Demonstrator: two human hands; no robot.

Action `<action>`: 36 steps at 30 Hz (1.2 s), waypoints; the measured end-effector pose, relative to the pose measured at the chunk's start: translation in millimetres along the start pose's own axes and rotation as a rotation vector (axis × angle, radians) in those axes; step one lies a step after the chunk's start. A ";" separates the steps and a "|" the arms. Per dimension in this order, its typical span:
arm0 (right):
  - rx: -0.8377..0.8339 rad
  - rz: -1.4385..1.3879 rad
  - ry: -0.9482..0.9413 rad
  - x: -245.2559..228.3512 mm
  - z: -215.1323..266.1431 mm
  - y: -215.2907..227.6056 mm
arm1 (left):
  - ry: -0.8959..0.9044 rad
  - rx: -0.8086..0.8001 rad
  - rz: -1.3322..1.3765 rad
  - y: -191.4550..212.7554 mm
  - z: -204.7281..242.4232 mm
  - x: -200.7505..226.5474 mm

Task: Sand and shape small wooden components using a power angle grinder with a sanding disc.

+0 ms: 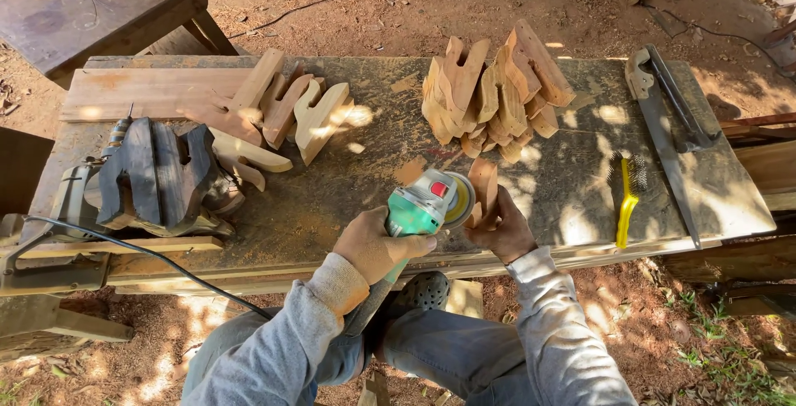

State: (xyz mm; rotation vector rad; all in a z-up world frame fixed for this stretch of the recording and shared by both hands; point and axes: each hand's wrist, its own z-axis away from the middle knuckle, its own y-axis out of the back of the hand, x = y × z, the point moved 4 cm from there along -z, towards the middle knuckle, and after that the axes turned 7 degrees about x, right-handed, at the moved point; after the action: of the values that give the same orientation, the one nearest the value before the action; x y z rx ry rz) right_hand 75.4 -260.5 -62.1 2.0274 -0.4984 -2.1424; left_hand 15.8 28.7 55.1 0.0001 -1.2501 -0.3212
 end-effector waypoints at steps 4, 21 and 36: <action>-0.045 -0.136 0.013 -36.4 12.7 -10.0 | 0.000 0.041 -0.035 4.0 -10.0 -6.7; -0.264 -0.538 -0.214 -54.9 27.0 -20.1 | 0.076 0.368 0.070 50.4 -15.0 -6.5; -0.265 -0.677 -0.182 -40.6 15.3 -43.2 | 0.034 0.425 0.115 63.0 -8.4 9.3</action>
State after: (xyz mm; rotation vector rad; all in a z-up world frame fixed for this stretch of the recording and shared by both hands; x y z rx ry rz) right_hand 68.4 -204.7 -38.2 2.0413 0.5168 -2.5783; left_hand 41.3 85.3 72.0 0.2955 -1.2594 0.0476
